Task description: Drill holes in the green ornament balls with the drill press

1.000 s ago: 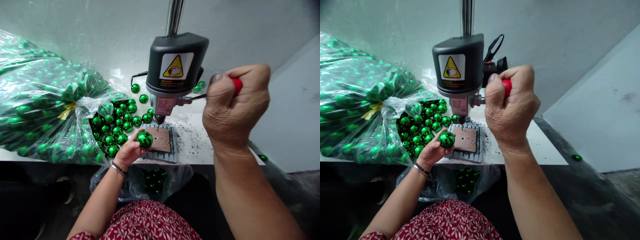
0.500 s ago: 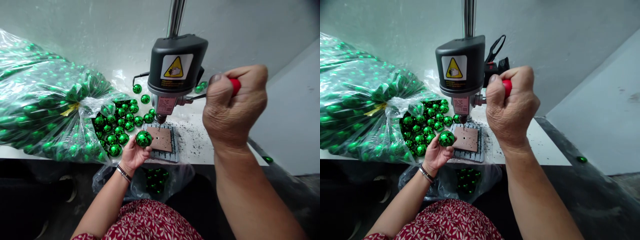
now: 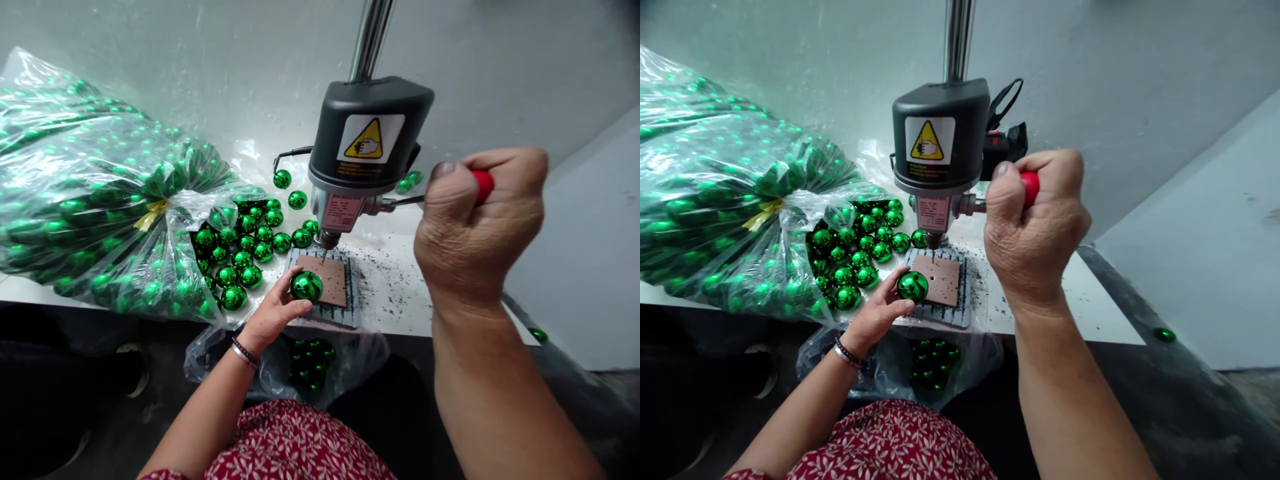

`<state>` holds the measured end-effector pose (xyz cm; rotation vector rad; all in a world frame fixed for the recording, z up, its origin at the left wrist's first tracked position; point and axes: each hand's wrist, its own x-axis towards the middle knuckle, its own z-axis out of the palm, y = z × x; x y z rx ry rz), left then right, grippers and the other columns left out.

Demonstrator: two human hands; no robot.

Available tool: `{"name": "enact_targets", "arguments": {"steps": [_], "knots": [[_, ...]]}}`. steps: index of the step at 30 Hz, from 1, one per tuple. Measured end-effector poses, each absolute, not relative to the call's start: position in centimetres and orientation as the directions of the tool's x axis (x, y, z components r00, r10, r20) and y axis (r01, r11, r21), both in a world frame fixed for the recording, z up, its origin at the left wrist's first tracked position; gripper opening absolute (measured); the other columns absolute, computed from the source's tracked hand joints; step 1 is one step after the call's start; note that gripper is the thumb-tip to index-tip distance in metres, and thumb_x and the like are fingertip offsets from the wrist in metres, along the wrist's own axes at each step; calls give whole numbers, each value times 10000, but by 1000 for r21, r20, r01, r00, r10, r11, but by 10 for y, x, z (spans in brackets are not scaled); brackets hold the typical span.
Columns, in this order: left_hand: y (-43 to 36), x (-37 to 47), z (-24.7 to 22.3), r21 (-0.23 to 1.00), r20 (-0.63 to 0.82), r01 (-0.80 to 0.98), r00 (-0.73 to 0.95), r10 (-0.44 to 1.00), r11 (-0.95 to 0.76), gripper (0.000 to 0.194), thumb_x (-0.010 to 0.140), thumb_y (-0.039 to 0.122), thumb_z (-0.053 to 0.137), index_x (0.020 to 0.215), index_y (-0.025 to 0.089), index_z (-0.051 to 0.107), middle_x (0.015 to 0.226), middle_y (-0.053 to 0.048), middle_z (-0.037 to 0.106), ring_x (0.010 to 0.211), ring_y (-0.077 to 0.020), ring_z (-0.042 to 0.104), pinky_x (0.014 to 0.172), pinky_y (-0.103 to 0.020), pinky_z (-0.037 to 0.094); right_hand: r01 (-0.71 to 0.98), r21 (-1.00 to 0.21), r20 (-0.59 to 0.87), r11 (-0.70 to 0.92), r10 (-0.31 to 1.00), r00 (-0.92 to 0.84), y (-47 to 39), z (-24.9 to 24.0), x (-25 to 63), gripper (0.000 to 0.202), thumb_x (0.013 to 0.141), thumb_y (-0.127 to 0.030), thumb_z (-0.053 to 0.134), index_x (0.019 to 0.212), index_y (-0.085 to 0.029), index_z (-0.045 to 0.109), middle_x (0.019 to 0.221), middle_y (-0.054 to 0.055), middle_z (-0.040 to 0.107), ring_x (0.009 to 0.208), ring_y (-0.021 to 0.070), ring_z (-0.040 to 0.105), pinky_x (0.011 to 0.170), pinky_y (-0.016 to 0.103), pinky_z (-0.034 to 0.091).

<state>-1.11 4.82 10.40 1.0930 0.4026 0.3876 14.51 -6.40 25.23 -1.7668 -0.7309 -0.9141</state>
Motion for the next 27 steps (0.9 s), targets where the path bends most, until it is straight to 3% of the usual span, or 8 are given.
{"name": "enact_targets", "arguments": {"steps": [7,13,20,27], "knots": [[46,-12,103,929,-103,-102,852,514,355,701,625,233,819,1274,250,557,1071,-38,656,981,-199,585,860,-300,434,802,-493,836,-336,71,544,-64,252,144,309,863,-380,452,858,-89,557,801,21,557,670,2,455,650,173,378],[47,-14,105,920,-111,-120,833,542,374,706,604,246,830,1257,242,561,1113,-55,646,986,-206,584,832,-296,449,806,-492,840,-329,62,539,-64,251,145,316,862,-395,443,858,-99,554,795,30,558,675,14,480,644,174,387],[55,-20,102,929,-89,-134,825,558,346,639,726,348,744,1313,278,501,987,-26,628,715,-130,597,642,-259,455,807,-492,843,-327,51,535,-64,249,147,329,844,-437,468,837,-122,562,801,41,583,654,26,480,622,181,374],[86,-36,150,897,-288,-1,757,587,442,650,781,452,673,1347,276,406,864,-12,593,673,-133,647,524,-196,436,858,-395,891,-330,90,444,-67,250,148,271,870,-406,476,838,-153,566,702,7,576,569,31,474,538,178,355]]}}
